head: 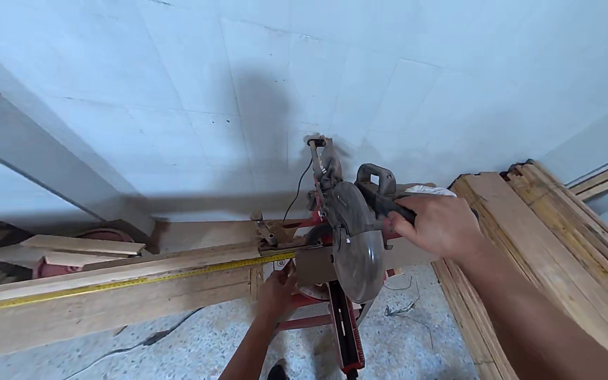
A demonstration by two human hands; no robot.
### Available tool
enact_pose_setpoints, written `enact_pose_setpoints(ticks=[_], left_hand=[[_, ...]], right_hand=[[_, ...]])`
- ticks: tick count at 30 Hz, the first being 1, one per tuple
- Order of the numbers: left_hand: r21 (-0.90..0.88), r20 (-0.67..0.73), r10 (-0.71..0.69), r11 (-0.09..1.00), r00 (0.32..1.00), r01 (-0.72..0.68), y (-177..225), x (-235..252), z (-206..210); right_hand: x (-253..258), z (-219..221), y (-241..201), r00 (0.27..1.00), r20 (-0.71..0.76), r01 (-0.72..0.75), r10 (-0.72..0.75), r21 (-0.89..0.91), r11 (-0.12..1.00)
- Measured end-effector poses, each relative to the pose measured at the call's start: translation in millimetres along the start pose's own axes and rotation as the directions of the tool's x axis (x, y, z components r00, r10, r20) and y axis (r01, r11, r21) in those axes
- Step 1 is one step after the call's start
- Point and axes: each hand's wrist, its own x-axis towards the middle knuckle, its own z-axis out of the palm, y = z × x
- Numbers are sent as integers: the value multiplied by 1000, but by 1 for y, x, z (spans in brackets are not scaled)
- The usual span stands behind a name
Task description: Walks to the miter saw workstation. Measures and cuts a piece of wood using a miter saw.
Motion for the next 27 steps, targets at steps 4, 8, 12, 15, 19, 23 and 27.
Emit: enact_pose_setpoints(ticks=[4, 8, 12, 15, 19, 23, 27], left_hand=[[12, -148, 258, 966, 955, -259, 39, -34, -11], [-13, -324, 553, 809, 768, -588, 89, -79, -7], [100, -404, 710, 661, 577, -744, 128, -107, 1], [194, -421, 740, 638, 524, -746, 146, -115, 18], [306, -453, 692, 713, 562, -631, 164, -128, 38], [351, -510, 621, 782, 596, -514, 165, -139, 44], [252, -604, 471, 878, 643, -406, 179, -154, 60]], right_hand=[[36, -20, 7, 986, 159, -44, 45, -11, 999], [84, -44, 14, 967, 244, -65, 67, -17, 998], [121, -49, 22, 967, 248, -70, 65, 10, 998], [123, -49, 22, 966, 251, -68, 54, 49, 996], [115, -53, 26, 984, 176, 6, -35, 159, 987], [102, -54, 35, 989, 90, 81, -115, 314, 946], [99, -53, 44, 986, 27, 138, -167, 441, 887]])
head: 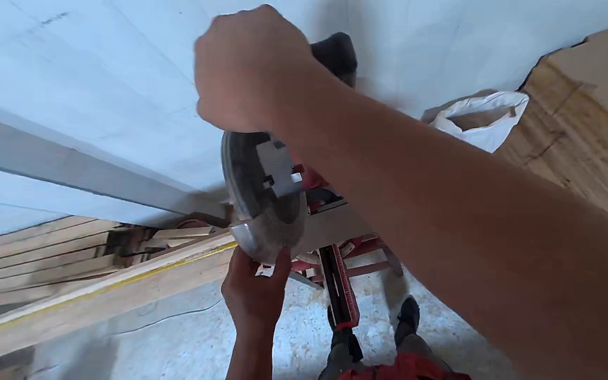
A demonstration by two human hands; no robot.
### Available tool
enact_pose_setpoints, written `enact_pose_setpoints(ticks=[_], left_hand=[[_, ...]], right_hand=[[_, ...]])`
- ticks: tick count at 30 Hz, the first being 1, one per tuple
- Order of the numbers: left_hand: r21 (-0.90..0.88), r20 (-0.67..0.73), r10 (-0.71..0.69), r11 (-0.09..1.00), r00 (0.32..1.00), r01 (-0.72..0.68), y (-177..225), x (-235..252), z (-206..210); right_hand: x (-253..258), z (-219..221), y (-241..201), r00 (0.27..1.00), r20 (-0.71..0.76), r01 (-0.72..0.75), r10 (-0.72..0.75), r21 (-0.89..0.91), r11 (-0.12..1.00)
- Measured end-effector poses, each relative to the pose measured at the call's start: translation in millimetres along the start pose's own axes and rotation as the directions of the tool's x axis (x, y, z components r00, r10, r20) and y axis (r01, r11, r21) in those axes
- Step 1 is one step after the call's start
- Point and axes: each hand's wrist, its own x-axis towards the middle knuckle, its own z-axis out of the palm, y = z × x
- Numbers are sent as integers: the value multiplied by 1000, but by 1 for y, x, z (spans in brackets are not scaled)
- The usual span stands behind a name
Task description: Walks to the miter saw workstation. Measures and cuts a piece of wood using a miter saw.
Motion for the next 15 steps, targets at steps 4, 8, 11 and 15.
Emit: enact_pose_setpoints(ticks=[4, 8, 11, 15], left_hand=[[-26, -41, -54, 998, 998, 53, 22, -8, 8], [-8, -43, -40, 999, 998, 40, 24, -9, 11], [25, -36, -85, 996, 996, 86, 13, -8, 2], [48, -33, -82, 995, 996, 84, 11, -9, -1]], right_hand=[[93, 82, 26, 852, -468, 195, -233, -128, 972], [164, 102, 25, 958, -226, 153, -174, -108, 982], [149, 98, 30, 924, -298, 208, -238, -129, 970], [27, 8, 2, 997, 60, 47, -45, -32, 998]])
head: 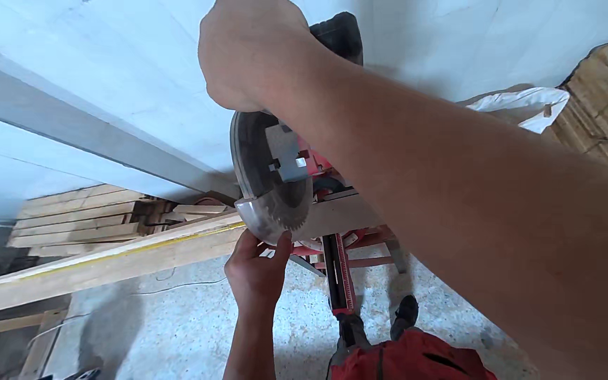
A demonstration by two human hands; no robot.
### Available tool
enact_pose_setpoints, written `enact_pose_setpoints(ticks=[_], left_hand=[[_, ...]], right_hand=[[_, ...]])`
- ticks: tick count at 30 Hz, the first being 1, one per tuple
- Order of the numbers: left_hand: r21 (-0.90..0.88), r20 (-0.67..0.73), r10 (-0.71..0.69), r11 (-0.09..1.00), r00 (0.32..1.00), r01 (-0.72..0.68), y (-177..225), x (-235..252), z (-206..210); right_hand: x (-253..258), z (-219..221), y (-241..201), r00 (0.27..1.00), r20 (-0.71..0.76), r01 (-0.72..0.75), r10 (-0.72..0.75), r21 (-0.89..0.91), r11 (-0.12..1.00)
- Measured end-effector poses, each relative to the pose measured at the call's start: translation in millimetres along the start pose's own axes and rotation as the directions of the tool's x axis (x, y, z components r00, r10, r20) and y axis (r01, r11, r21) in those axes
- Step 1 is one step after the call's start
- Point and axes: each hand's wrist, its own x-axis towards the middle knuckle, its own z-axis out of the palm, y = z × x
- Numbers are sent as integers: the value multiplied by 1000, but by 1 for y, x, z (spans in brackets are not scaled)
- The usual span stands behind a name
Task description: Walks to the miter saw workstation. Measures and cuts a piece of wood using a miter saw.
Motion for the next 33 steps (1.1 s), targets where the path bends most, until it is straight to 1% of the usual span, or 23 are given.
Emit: enact_pose_setpoints(ticks=[2, 5, 8, 11, 14, 17, 20, 23, 25, 27, 30, 33], left_hand=[[-10, -8, -9, 1000, 1000, 9, 1, 0, 3], [-14, -34, 35, 999, 999, -35, 4, -3, 9], [-10, -24, 80, 997, 997, -80, 6, -3, 11], [-21, -12, 42, 999, 999, -42, -4, -2, 6], [-80, 11, 26, 997, 1000, -25, -11, -4, 5], [-82, -35, 79, 993, 996, -82, -1, -13, 19], [-85, -109, 106, 990, 988, -116, -4, -13, 29], [-151, -146, 113, 979, 983, -135, -27, -10, 29], [-220, -145, 125, 963, 982, -155, -43, -8, 35], [-288, -130, 162, 938, 978, -194, -46, -7, 42], [-387, -173, 211, 884, 962, -263, -41, -4, 55], [-448, -172, 224, 849, 959, -279, -55, 3, 58]], right_hand=[[-18, -7, -3, 1000, -4, -27, 27, 27, 999], [-17, -8, -2, 1000, -12, -8, 8, -9, 1000], [-17, -9, -3, 1000, -3, -7, 7, -29, 1000], [-18, -9, -3, 1000, -2, -9, 9, -33, 999], [-20, -8, -2, 1000, -4, -31, 31, -19, 999], [-23, -8, -2, 998, 12, -62, 63, -52, 997], [-16, -4, 0, 999, 16, -47, 51, -168, 985], [-7, 1, 1, 997, 30, -60, 69, -248, 967], [-5, 3, 0, 995, 28, -83, 94, -272, 959], [-4, 4, 0, 993, 28, -102, 115, -298, 949], [0, 5, -1, 984, 38, -153, 175, -331, 931], [-1, 7, 0, 982, -3, -179, 188, -322, 930]])
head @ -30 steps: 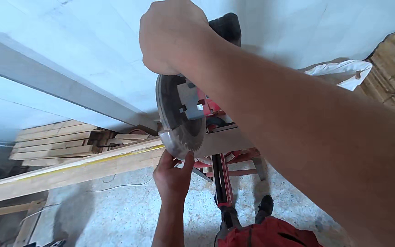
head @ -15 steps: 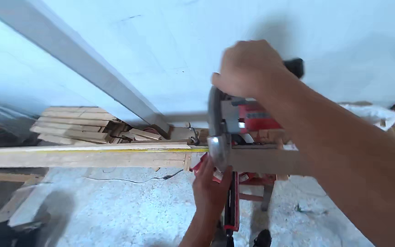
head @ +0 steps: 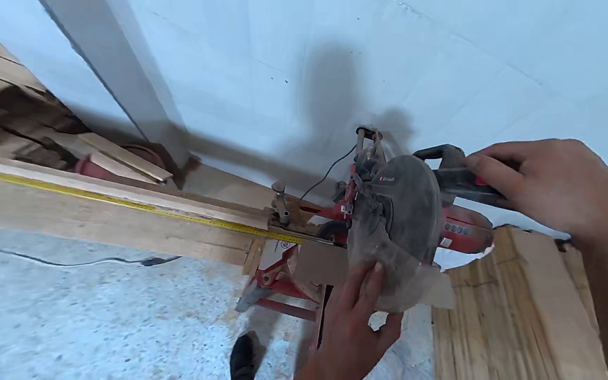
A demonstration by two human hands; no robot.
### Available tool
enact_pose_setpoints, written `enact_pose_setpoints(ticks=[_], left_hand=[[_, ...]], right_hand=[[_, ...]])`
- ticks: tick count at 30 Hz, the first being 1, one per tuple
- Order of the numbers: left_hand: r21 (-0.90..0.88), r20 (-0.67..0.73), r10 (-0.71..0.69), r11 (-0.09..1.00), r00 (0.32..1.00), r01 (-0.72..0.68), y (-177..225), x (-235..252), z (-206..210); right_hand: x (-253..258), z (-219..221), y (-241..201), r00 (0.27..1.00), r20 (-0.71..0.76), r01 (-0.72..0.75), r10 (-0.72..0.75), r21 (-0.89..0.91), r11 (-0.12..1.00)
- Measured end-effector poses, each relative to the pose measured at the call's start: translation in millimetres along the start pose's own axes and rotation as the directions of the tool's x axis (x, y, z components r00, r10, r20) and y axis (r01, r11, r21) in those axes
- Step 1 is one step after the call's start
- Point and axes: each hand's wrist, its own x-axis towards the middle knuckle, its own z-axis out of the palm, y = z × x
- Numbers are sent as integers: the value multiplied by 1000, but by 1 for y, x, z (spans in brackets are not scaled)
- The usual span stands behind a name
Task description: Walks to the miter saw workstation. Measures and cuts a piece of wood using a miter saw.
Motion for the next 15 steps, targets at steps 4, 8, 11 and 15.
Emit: enact_pose_setpoints(ticks=[4, 8, 11, 15], left_hand=[[-24, 57, -13, 1000, 998, 14, -20, -1, -10], [-96, 100, 43, 995, 994, -34, -9, 7, -9], [-113, 110, 89, 991, 990, -76, -16, 14, -12], [-183, 157, 24, 983, 987, 6, -40, 10, -17]], right_hand=[[-1, -2, -3, 998, 4, -67, 67, 38, 997], [-3, -2, -4, 997, 3, -72, 72, 32, 997], [-4, -2, -4, 998, -10, -59, 60, 24, 998], [-4, -2, -4, 998, -15, -59, 59, 34, 998]])
